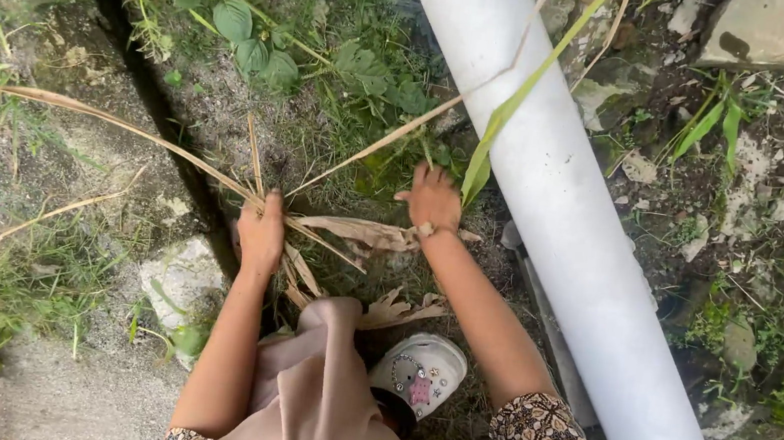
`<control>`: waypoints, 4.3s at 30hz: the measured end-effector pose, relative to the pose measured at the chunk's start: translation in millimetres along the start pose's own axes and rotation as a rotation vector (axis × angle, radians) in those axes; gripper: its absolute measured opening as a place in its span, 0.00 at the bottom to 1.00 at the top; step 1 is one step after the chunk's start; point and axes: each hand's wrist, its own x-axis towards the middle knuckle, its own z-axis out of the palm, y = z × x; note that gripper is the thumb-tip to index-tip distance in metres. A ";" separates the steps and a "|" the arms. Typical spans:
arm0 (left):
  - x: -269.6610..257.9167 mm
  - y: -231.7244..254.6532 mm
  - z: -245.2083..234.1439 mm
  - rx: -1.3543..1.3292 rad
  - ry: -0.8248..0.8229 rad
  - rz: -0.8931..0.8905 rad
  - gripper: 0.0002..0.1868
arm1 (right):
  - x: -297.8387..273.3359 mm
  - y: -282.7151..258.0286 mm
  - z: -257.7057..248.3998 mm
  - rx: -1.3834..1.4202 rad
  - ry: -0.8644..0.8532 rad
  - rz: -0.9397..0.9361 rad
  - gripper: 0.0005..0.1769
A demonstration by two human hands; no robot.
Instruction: Pulling out weeds and dry grass from a patch of ground next to a wall.
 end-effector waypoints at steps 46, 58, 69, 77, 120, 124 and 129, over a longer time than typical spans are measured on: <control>-37.4 11.6 44.1 -0.103 -0.613 -0.114 0.19 | -110.5 20.0 -66.2 0.740 -0.684 -0.202 0.15; -43.1 7.9 51.1 0.042 -0.627 -0.144 0.24 | -41.9 29.3 -105.1 0.496 -0.421 0.248 0.47; -38.8 -4.9 53.3 -0.046 -0.637 -0.122 0.21 | -51.0 57.1 23.6 0.685 -0.405 -0.078 0.10; -34.1 -51.7 76.5 -0.150 -0.740 -0.176 0.30 | -95.6 -3.7 -75.3 1.281 -0.369 0.121 0.13; -13.1 1.6 15.4 -0.150 -0.440 0.136 0.15 | -64.3 -24.0 -127.5 1.258 -0.110 0.187 0.10; -53.9 79.1 15.5 -0.148 -0.434 0.165 0.19 | -63.7 -10.3 -225.7 1.256 -0.174 0.284 0.16; -97.0 166.2 -53.8 -0.016 -0.312 0.422 0.15 | -62.7 -19.1 -320.2 1.138 -0.124 -0.256 0.40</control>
